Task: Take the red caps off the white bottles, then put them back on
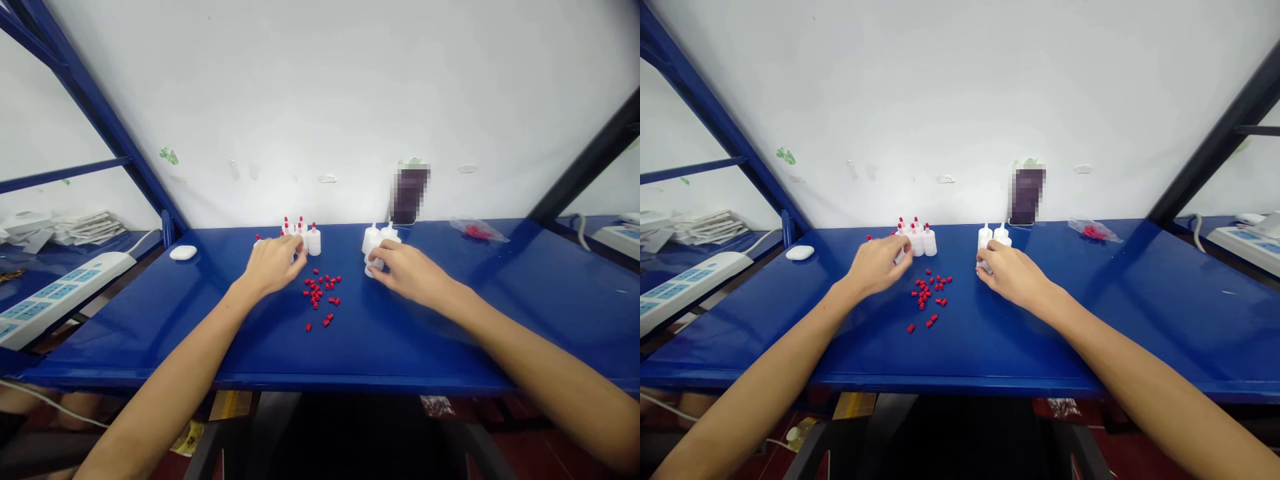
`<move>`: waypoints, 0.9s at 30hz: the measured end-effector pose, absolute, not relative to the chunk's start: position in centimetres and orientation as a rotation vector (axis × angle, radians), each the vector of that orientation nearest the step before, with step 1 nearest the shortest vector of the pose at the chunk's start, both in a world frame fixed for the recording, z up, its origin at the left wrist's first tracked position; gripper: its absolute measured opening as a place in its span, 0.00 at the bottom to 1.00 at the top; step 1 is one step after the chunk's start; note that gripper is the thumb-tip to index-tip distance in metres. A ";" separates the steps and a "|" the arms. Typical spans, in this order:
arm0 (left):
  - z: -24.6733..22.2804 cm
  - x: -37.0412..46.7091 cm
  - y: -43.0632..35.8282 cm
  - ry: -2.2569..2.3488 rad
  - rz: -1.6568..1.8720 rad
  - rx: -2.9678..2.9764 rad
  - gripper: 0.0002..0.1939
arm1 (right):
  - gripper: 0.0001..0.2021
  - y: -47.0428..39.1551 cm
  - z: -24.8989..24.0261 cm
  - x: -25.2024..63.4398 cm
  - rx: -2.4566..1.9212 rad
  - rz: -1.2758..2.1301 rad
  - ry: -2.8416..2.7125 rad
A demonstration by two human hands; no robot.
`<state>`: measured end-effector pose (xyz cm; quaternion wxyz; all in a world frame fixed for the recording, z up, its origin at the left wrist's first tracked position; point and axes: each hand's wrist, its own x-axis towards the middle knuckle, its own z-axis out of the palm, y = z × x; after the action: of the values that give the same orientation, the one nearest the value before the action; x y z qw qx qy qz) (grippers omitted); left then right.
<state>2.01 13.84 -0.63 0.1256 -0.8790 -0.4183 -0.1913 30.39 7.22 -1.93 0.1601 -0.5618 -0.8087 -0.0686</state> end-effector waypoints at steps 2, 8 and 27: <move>0.0 0.9 14.6 -1.306 -0.700 -2.420 0.12 | 0.11 7.3 -2.1 30.4 -1.635 -0.196 -2.329; 0.5 -0.7 15.9 -1.456 -0.901 -2.307 0.11 | 0.16 7.2 -2.0 30.2 -1.710 -0.238 -2.333; -0.7 0.7 15.1 -1.419 -0.747 -2.308 0.16 | 0.24 6.9 -0.8 29.6 -2.101 -0.252 -2.346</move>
<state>0.70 15.11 -0.68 0.1647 -0.8101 -0.4979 -0.2621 29.60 6.94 -0.79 -0.0091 -0.6649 -0.7426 -0.0797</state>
